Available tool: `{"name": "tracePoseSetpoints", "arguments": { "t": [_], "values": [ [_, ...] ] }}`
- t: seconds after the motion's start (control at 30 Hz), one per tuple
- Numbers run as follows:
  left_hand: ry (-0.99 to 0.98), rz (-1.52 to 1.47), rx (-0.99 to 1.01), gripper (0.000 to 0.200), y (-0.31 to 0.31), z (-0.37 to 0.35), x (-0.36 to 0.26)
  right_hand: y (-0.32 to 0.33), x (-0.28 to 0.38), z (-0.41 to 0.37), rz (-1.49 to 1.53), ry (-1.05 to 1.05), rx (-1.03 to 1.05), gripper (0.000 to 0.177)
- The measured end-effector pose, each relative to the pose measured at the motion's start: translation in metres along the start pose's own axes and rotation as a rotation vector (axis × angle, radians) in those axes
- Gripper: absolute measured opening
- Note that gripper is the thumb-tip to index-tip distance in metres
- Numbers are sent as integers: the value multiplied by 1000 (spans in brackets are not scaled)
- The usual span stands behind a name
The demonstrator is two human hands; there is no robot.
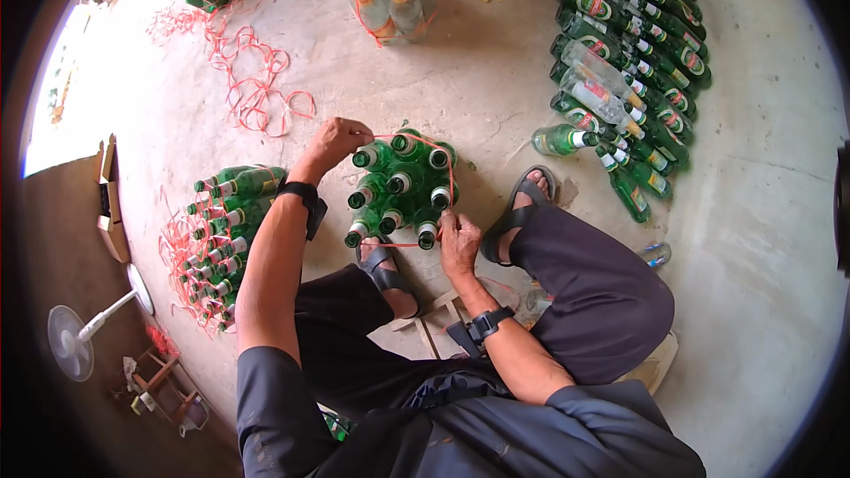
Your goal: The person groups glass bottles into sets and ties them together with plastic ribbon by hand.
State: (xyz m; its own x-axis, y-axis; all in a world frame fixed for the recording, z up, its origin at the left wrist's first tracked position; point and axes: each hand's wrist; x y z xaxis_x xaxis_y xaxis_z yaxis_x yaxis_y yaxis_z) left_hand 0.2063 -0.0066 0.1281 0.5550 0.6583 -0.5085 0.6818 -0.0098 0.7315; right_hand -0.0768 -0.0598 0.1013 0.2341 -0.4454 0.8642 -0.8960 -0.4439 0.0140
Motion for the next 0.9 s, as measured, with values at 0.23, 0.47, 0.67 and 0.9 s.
{"name": "tracePoseSetpoints", "arguments": {
  "t": [0.23,0.47,0.67,0.9],
  "values": [
    [201,-509,-145,20,-31,-49,21,0,8,3,12,41,-1,31],
    [342,-546,-253,20,-59,-91,26,1,0,11,-12,137,26,24],
    [417,-553,-301,20,-79,-122,33,3,-7,15,2,189,70,26],
    [496,-586,-348,29,-104,-149,27,3,-16,14,-76,146,83,32]
  ]
}}
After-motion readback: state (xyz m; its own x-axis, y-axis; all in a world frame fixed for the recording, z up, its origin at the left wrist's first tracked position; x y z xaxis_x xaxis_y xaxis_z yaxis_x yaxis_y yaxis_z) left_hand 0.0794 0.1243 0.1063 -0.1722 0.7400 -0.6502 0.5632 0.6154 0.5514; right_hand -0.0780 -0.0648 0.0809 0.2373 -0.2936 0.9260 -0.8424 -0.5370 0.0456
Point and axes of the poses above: each hand's wrist, its own z-axis towards the middle knuckle, its own y-axis out of the back of the hand, x = y × z, and after that the axes turned 12 degrees about z, right-handed
